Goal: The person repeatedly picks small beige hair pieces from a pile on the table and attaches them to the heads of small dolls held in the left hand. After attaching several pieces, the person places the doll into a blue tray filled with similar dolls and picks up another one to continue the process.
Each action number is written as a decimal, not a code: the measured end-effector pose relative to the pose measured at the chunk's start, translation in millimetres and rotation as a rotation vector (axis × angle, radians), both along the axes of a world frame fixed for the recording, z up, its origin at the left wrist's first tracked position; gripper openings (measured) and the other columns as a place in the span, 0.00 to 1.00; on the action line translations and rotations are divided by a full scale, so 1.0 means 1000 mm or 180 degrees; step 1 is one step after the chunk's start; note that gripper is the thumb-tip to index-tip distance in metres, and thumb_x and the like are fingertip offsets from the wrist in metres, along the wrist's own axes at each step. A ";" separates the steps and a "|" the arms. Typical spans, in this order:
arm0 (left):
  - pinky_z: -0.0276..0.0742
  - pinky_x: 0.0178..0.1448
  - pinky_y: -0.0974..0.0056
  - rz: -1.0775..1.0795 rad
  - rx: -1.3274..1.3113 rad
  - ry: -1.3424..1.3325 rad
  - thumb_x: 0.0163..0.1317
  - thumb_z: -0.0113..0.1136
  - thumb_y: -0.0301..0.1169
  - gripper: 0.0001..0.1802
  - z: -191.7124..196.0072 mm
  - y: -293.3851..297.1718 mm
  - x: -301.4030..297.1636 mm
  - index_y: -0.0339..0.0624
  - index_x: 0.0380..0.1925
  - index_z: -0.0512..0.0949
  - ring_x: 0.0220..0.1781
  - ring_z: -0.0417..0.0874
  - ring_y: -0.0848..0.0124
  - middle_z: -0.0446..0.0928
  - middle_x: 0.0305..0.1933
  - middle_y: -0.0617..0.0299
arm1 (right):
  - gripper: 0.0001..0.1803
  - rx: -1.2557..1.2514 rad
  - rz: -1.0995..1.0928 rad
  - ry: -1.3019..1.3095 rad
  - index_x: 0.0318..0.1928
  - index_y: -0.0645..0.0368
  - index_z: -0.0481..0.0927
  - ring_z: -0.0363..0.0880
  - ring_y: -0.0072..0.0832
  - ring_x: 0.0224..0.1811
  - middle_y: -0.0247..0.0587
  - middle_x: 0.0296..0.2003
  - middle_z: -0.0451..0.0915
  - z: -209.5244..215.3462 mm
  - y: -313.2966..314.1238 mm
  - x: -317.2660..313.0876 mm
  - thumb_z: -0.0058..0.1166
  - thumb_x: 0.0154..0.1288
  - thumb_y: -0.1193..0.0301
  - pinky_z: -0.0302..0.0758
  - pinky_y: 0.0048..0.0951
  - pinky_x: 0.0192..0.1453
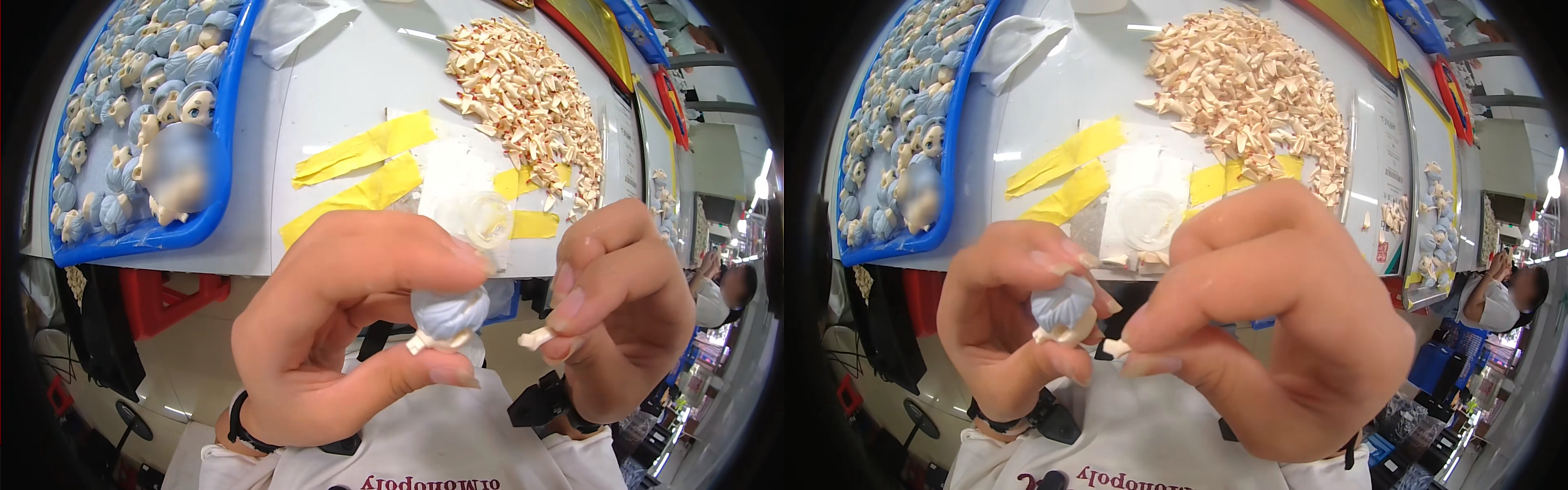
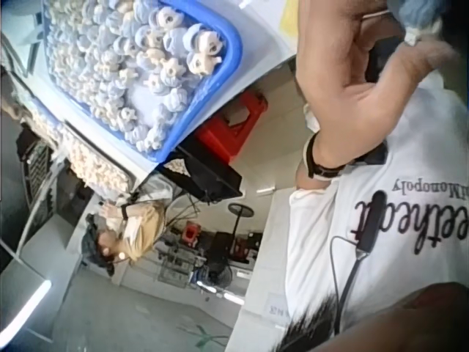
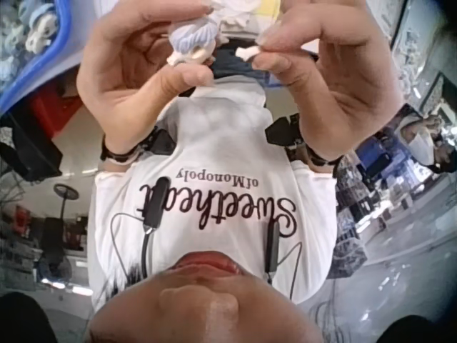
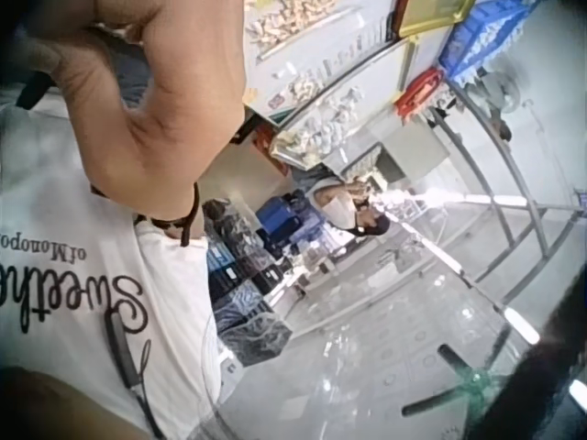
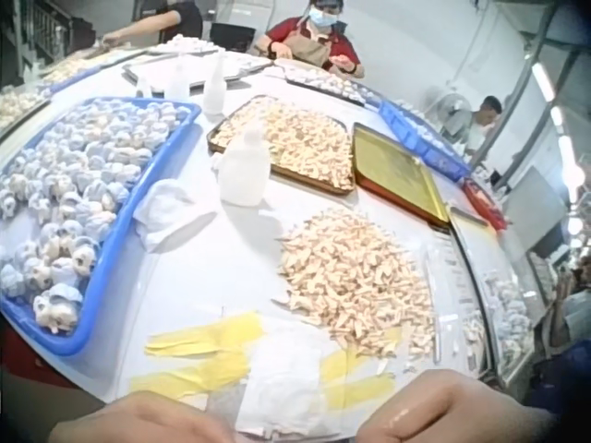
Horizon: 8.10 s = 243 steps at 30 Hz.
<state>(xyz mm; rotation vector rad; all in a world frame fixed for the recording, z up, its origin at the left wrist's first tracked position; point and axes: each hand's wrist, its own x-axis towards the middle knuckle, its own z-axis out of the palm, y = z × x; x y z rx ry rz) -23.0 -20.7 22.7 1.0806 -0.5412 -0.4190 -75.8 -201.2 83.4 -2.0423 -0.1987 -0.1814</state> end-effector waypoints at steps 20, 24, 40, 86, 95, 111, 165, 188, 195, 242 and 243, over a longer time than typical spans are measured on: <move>0.77 0.42 0.67 -0.0116 0.0128 -0.1319 0.47 0.68 0.31 0.25 -0.012 0.003 0.017 0.39 0.41 0.64 0.42 0.76 0.62 0.66 0.44 0.51 | 0.10 0.0587 -0.0310 0.0071 0.29 0.56 0.70 0.63 0.18 0.28 0.37 0.29 0.66 -0.013 0.006 -0.010 0.60 0.53 0.71 0.60 0.16 0.31; 0.75 0.42 0.67 0.0069 -0.0484 0.0301 0.49 0.67 0.36 0.25 -0.003 -0.005 -0.005 0.39 0.42 0.65 0.42 0.75 0.64 0.67 0.42 0.52 | 0.10 0.0460 -0.0098 0.0424 0.31 0.56 0.70 0.63 0.18 0.28 0.38 0.31 0.66 -0.003 0.006 -0.008 0.59 0.54 0.72 0.61 0.16 0.33; 0.77 0.43 0.63 -0.0034 -0.0367 0.0267 0.48 0.67 0.34 0.22 -0.004 0.001 -0.001 0.37 0.39 0.68 0.37 0.78 0.64 0.69 0.41 0.51 | 0.11 0.0166 -0.0114 0.0191 0.33 0.57 0.69 0.62 0.17 0.27 0.38 0.29 0.65 -0.004 0.023 -0.003 0.58 0.51 0.77 0.60 0.14 0.32; 0.69 0.26 0.75 0.0452 0.0354 0.0498 0.58 0.56 0.39 0.21 0.008 0.006 -0.001 0.35 0.43 0.64 0.27 0.73 0.73 0.67 0.45 0.50 | 0.11 -0.2136 -0.1730 0.0834 0.32 0.63 0.76 0.71 0.25 0.31 0.36 0.29 0.75 0.000 -0.134 -0.048 0.54 0.42 0.77 0.66 0.24 0.35; 0.73 0.25 0.75 0.0704 0.0331 0.0140 0.55 0.60 0.39 0.19 0.004 0.001 -0.004 0.38 0.38 0.67 0.27 0.77 0.68 0.68 0.44 0.48 | 0.04 -0.2305 -0.1613 0.0455 0.27 0.66 0.73 0.68 0.25 0.24 0.38 0.23 0.72 -0.026 -0.128 -0.036 0.51 0.46 0.81 0.65 0.23 0.31; 0.66 0.19 0.78 0.0642 0.0349 0.0350 0.50 0.65 0.40 0.23 -0.001 0.002 -0.008 0.40 0.39 0.67 0.26 0.74 0.72 0.63 0.40 0.60 | 0.05 -0.1956 -0.1416 0.0682 0.28 0.66 0.74 0.73 0.29 0.25 0.41 0.24 0.75 -0.020 -0.122 -0.020 0.52 0.47 0.80 0.68 0.24 0.31; 0.75 0.32 0.74 -0.0002 0.0418 -0.0418 0.47 0.67 0.37 0.21 -0.019 0.016 0.006 0.38 0.35 0.70 0.33 0.77 0.68 0.66 0.43 0.52 | 0.10 0.0121 -0.0873 0.0117 0.29 0.64 0.71 0.69 0.25 0.29 0.40 0.26 0.71 -0.009 -0.030 0.010 0.59 0.48 0.77 0.65 0.21 0.32; 0.77 0.36 0.72 -0.0117 0.0455 -0.0343 0.44 0.69 0.29 0.23 -0.015 0.021 0.010 0.32 0.39 0.70 0.36 0.78 0.66 0.67 0.42 0.48 | 0.09 -0.2978 0.0094 -0.0462 0.21 0.62 0.71 0.67 0.31 0.26 0.39 0.23 0.68 0.011 0.013 0.046 0.53 0.35 0.85 0.62 0.27 0.29; 0.78 0.38 0.71 -0.0098 0.0371 -0.0275 0.44 0.68 0.27 0.23 -0.016 0.018 0.010 0.31 0.40 0.70 0.37 0.78 0.66 0.67 0.43 0.48 | 0.09 -0.2649 0.0092 -0.0322 0.21 0.62 0.71 0.67 0.31 0.26 0.38 0.22 0.68 0.010 0.020 0.047 0.55 0.33 0.82 0.62 0.26 0.28; 0.70 0.48 0.59 0.0805 0.1559 -0.2908 0.46 0.66 0.37 0.26 0.013 -0.016 -0.011 0.38 0.43 0.70 0.45 0.73 0.56 0.71 0.42 0.47 | 0.22 0.0421 -0.0530 0.1238 0.46 0.66 0.70 0.74 0.23 0.43 0.40 0.37 0.76 0.021 -0.007 -0.013 0.61 0.48 0.79 0.70 0.22 0.46; 0.69 0.50 0.55 0.1069 0.1806 -0.2947 0.45 0.66 0.42 0.30 0.015 -0.010 -0.011 0.36 0.44 0.69 0.47 0.72 0.53 0.70 0.45 0.46 | 0.17 -0.0204 -0.0605 0.1243 0.43 0.66 0.73 0.74 0.21 0.42 0.38 0.36 0.76 0.030 -0.027 -0.015 0.59 0.50 0.78 0.70 0.21 0.45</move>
